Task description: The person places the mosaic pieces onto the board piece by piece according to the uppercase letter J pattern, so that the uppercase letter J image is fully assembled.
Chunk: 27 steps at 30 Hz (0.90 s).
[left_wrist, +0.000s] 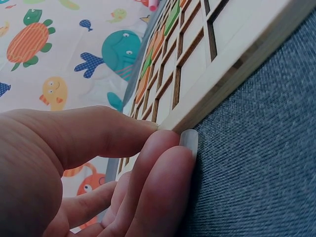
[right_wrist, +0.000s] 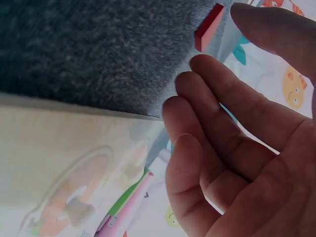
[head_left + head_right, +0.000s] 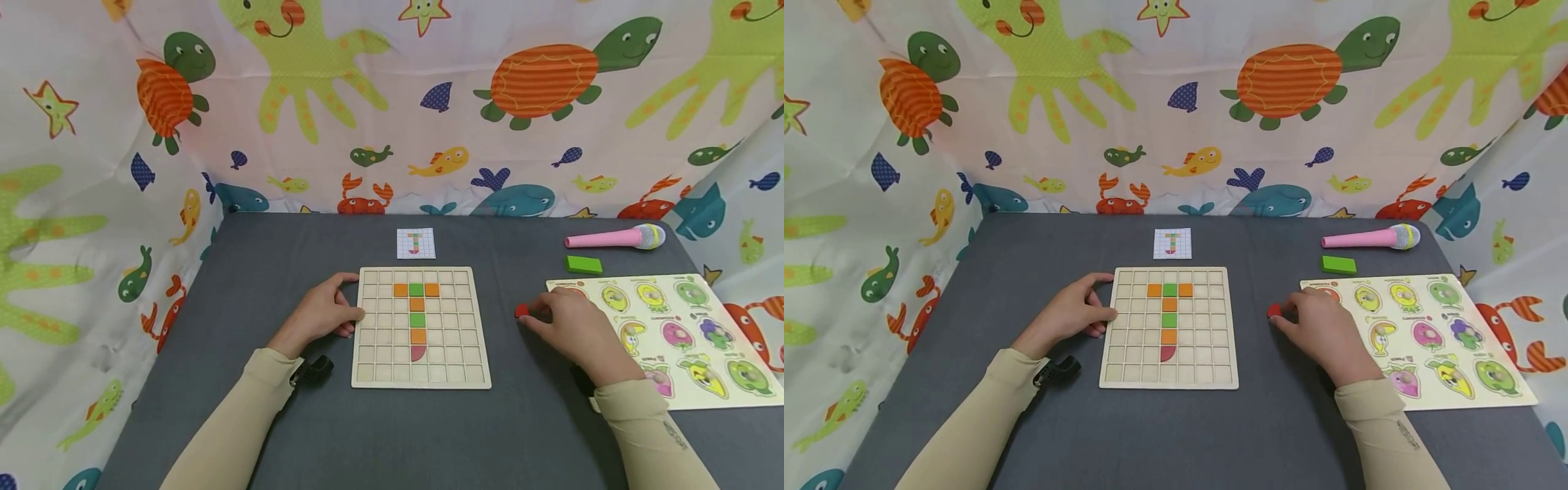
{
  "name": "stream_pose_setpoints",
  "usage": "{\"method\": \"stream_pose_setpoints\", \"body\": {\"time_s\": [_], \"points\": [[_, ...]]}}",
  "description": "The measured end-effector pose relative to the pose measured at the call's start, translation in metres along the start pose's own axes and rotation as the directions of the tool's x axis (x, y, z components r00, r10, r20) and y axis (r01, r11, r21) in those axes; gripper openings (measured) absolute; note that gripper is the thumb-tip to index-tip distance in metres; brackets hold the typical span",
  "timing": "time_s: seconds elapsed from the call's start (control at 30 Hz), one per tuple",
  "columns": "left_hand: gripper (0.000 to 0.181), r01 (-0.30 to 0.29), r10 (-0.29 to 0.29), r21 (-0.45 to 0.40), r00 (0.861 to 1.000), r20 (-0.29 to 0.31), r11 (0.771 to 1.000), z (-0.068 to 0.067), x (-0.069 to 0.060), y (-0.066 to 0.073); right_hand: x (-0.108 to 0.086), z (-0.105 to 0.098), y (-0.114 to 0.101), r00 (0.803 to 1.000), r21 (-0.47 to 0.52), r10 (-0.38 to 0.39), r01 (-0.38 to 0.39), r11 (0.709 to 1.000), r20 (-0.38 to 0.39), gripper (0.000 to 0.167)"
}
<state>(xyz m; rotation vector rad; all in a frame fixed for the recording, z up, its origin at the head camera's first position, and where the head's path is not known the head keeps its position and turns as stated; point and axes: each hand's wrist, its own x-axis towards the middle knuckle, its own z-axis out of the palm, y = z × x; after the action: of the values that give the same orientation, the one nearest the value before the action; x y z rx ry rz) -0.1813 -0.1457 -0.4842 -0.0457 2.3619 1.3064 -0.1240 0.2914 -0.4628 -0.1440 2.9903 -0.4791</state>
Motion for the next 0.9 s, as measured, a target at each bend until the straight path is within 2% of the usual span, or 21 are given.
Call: {"method": "stream_pose_setpoints", "body": {"time_s": [0.4,0.67,0.9], "points": [[0.079,-0.02,0.02,-0.022,1.0,0.0,1.0,-0.001,0.001,-0.002,0.007,0.006,-0.009,0.999,-0.013,-0.031,0.031,0.999,-0.005,0.034],[0.08,-0.023,0.023,-0.025,1.0,0.002,0.999,-0.001,-0.001,0.0,0.008,0.006,-0.013,1.0,-0.003,-0.022,0.022,1.0,0.008,0.037],[0.079,-0.02,0.02,-0.017,1.0,-0.002,1.0,-0.001,-0.002,0.0,0.008,0.007,-0.022,0.999,0.006,-0.05,0.05,0.999,0.002,0.031]]}}
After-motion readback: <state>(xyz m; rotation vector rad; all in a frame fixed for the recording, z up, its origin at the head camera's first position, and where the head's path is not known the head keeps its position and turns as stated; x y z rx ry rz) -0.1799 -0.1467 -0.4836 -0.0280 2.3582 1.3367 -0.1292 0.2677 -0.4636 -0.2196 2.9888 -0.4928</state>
